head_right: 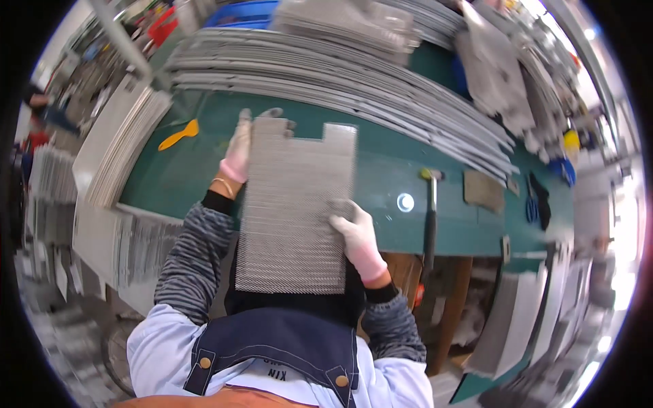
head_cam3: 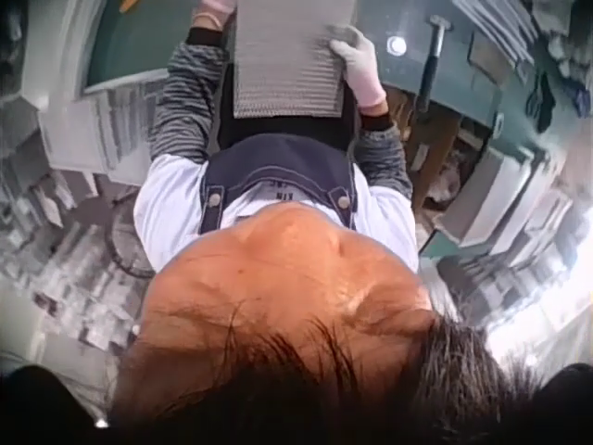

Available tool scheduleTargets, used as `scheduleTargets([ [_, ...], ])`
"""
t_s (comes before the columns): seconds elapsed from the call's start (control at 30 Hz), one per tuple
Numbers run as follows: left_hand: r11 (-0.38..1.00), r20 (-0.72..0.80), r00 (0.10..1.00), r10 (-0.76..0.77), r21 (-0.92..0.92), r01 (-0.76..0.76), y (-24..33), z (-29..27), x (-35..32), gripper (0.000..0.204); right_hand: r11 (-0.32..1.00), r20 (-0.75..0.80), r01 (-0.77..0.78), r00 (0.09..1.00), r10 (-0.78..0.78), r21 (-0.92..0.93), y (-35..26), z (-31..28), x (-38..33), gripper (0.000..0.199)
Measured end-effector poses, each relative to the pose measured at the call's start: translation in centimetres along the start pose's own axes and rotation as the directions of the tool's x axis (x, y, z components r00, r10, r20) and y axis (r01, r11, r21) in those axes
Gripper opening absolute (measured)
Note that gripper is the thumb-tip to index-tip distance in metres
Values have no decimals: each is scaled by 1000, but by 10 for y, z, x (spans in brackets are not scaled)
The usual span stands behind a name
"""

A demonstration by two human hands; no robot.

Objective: Assembling industrial metal mesh filters into frames using manual and power tools.

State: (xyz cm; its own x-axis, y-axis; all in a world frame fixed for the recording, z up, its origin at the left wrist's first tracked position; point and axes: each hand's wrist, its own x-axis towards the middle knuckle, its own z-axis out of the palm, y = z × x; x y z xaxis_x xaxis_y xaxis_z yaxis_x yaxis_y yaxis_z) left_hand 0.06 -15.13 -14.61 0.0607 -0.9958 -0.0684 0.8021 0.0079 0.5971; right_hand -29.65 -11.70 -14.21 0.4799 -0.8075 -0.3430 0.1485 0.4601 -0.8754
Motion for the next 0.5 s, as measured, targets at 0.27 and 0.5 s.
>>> scheduleTargets([
  [0.27,999,157,986,47,-16,-45,-3,-13,-8,40,999,32,-53,998,53,-8,1,-4,5,44],
  [0.5,988,182,983,13,-156,16,-3,-23,-5,37,998,63,-55,996,57,-35,2,-4,8,44],
])
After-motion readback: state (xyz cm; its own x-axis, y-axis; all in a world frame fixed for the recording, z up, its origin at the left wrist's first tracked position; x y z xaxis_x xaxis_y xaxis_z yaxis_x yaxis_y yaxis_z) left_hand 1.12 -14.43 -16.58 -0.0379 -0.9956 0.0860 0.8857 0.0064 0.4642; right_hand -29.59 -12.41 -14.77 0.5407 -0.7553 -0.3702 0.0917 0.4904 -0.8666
